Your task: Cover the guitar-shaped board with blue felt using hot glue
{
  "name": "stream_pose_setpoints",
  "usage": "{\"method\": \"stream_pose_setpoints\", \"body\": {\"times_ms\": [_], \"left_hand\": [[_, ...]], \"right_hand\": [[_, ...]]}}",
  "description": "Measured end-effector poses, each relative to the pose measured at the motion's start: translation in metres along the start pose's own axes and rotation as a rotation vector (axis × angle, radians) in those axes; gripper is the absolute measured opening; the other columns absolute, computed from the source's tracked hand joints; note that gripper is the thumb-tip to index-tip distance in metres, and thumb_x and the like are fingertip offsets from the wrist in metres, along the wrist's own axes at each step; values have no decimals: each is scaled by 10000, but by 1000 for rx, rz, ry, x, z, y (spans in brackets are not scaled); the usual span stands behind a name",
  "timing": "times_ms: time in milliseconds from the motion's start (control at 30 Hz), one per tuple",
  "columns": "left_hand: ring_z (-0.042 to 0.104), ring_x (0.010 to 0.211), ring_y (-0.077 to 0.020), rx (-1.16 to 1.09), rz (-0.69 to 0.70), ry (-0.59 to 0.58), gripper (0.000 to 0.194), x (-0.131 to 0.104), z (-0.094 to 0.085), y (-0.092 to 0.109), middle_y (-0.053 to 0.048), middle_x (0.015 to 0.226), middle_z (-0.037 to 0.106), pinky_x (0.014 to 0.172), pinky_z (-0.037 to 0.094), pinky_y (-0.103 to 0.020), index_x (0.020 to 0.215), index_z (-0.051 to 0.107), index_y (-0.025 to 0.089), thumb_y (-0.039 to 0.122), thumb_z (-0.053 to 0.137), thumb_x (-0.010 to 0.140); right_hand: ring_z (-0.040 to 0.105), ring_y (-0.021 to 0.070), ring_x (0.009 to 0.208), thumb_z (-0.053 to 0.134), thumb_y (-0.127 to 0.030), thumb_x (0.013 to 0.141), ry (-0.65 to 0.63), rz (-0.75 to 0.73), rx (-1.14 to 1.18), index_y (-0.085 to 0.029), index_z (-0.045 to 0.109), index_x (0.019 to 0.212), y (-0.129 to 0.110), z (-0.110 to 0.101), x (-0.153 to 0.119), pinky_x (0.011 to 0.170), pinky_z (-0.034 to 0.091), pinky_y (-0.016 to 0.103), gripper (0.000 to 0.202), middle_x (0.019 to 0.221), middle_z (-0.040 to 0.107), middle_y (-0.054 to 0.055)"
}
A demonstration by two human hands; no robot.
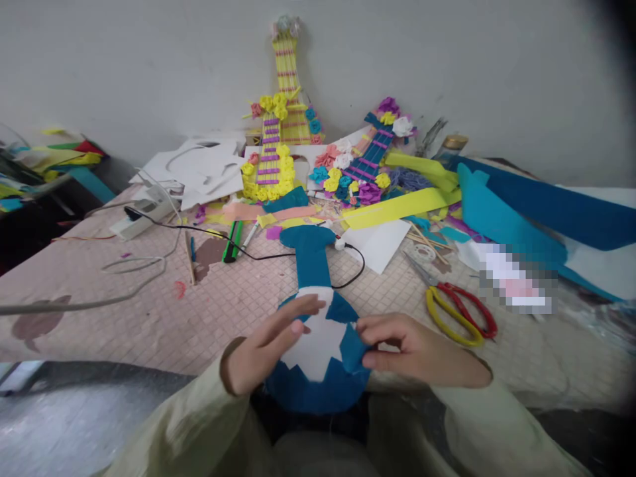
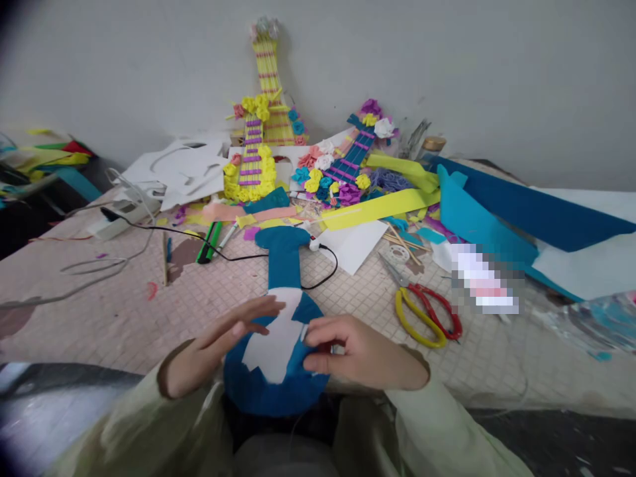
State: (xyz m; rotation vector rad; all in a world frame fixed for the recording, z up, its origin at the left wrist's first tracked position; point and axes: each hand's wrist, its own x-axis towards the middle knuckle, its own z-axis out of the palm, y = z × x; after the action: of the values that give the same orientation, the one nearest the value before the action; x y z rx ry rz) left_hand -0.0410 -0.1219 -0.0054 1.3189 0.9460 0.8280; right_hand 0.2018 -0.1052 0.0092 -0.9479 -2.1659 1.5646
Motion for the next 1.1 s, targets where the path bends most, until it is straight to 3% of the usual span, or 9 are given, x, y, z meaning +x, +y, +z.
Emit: {"method": "stream_pose_setpoints", "body": {"times_ms": [67, 167, 233, 300, 433, 700, 833, 1100], "left_hand": [[544, 1037, -226, -94, -60, -139, 486, 7, 8, 4, -102, 1107, 609, 825, 455, -334, 1184, 532, 222, 475, 540, 769], [583, 699, -136, -142, -164, -201, 384, 15, 10, 5, -43, 804, 640, 632, 466, -248, 1004, 621, 188, 415, 645, 695], [507, 538, -78, -121, -219, -202, 231, 18, 6, 5, 5, 633, 580, 521, 417, -197, 792, 635, 157, 354, 671, 675], [441, 466, -56, -53, -220, -179, 197, 20, 1, 3, 36, 522, 503, 457, 363, -175, 663, 591, 143, 327, 661, 682], [454, 489, -71, 202, -108, -27, 220, 25, -10, -5, 20, 512, 504, 446, 343, -176, 652, 593, 139, 339, 577, 741], [432, 489, -78, 585, 31, 256, 303, 48, -31, -26, 3, 533, 529, 453, 339, -186, 588, 576, 137, 399, 553, 739], [427, 487, -76, 626, 32, 263, 311, 58, -39, -34, 6, 534, 531, 454, 330, -185, 599, 584, 135, 416, 555, 732], [396, 459, -71, 682, -29, 235, 309, 67, -45, -39, 30, 477, 472, 434, 296, -182, 591, 574, 139, 419, 558, 721]], "right_hand": [[525, 134, 723, 530, -361, 804, -59, -56, 7, -184, 653, 767, -4, 3, 6, 690, 422, 246, 219, 773, 577, 24], [510, 121, 694, 560, -339, 786, -48, -47, 33, -176, 641, 740, -1, 4, 7, 668, 413, 236, 187, 729, 553, 8], [511, 118, 669, 616, -343, 735, 14, 48, 105, -173, 637, 751, 6, 6, 5, 636, 419, 234, 171, 707, 561, 3], [519, 113, 608, 669, -355, 675, 99, 186, 224, -171, 628, 796, 15, 8, 6, 574, 425, 231, 223, 656, 573, -7], [507, 93, 502, 681, -377, 655, 259, 294, 367, -161, 615, 782, 28, 10, 17, 488, 403, 214, 260, 563, 563, -29], [527, 104, 524, 604, -386, 722, 491, 240, 158, -157, 678, 796, 41, 6, 50, 510, 420, 232, 252, 579, 594, -4], [540, 105, 489, 651, -374, 667, 590, 222, 189, -154, 639, 770, 50, 8, 59, 491, 441, 241, 243, 631, 632, 10], [589, 143, 593, 569, -339, 734, 670, 204, -23, -171, 659, 752, 53, 10, 66, 577, 472, 272, 192, 699, 666, 35]]}}
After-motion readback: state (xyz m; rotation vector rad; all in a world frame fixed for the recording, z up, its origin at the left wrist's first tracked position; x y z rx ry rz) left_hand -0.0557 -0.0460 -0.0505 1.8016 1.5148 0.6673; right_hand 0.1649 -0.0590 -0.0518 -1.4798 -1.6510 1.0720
